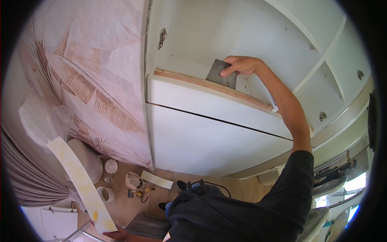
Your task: The person pours a yellow liquid adhesive from a bottle onto a strip of white material and spreads it using a small scraper, then uses a sanding block to smooth the inside edges of a white cabinet shelf.
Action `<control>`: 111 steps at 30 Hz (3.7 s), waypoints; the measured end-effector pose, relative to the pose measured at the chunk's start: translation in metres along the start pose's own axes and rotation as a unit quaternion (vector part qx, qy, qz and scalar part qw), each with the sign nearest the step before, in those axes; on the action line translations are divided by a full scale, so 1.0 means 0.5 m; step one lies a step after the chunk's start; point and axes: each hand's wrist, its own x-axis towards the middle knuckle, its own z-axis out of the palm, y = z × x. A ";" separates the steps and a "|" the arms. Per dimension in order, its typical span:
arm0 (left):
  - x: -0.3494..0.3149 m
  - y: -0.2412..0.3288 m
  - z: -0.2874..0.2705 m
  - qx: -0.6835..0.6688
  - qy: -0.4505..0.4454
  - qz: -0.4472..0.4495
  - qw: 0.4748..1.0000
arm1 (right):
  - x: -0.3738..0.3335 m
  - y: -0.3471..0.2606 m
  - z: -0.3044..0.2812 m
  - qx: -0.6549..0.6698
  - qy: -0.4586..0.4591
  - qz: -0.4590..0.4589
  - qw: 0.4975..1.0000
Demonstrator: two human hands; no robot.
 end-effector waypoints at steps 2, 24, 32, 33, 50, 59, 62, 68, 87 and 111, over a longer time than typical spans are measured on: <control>0.002 0.000 -0.012 -0.001 0.000 0.003 1.000 | -0.020 -0.012 -0.016 0.019 0.048 -0.013 0.999; -0.011 0.005 -0.048 -0.008 -0.001 0.014 1.000 | 0.052 0.036 0.051 0.005 -0.022 0.033 0.999; -0.006 0.005 -0.040 -0.002 -0.007 0.014 1.000 | -0.011 -0.026 0.006 0.031 0.016 -0.053 0.998; -0.007 0.002 -0.039 -0.003 -0.006 0.012 1.000 | -0.022 -0.027 -0.004 0.039 0.028 -0.061 0.997; 0.011 -0.009 0.020 -0.114 -0.323 0.008 0.939 | -0.036 0.129 0.020 -0.079 0.006 0.119 0.990; -0.002 -0.034 -0.052 -0.040 -0.070 -0.023 0.996 | -0.045 0.130 0.020 -0.081 -0.015 0.102 0.991; -0.013 -0.034 -0.037 -0.019 -0.064 -0.014 0.998 | -0.082 0.103 -0.003 -0.038 0.005 0.067 0.997; -0.001 -0.014 -0.033 0.000 -0.072 -0.003 0.997 | -0.133 0.027 -0.019 -0.071 0.050 0.015 0.996; 0.027 -0.029 -0.110 -0.046 -0.101 -0.036 0.993 | -0.253 0.028 0.091 -0.278 0.224 -0.029 0.933; 0.001 0.004 -0.084 -0.013 -0.105 -0.009 0.994 | -0.159 -0.042 -0.006 -0.162 0.173 -0.009 0.971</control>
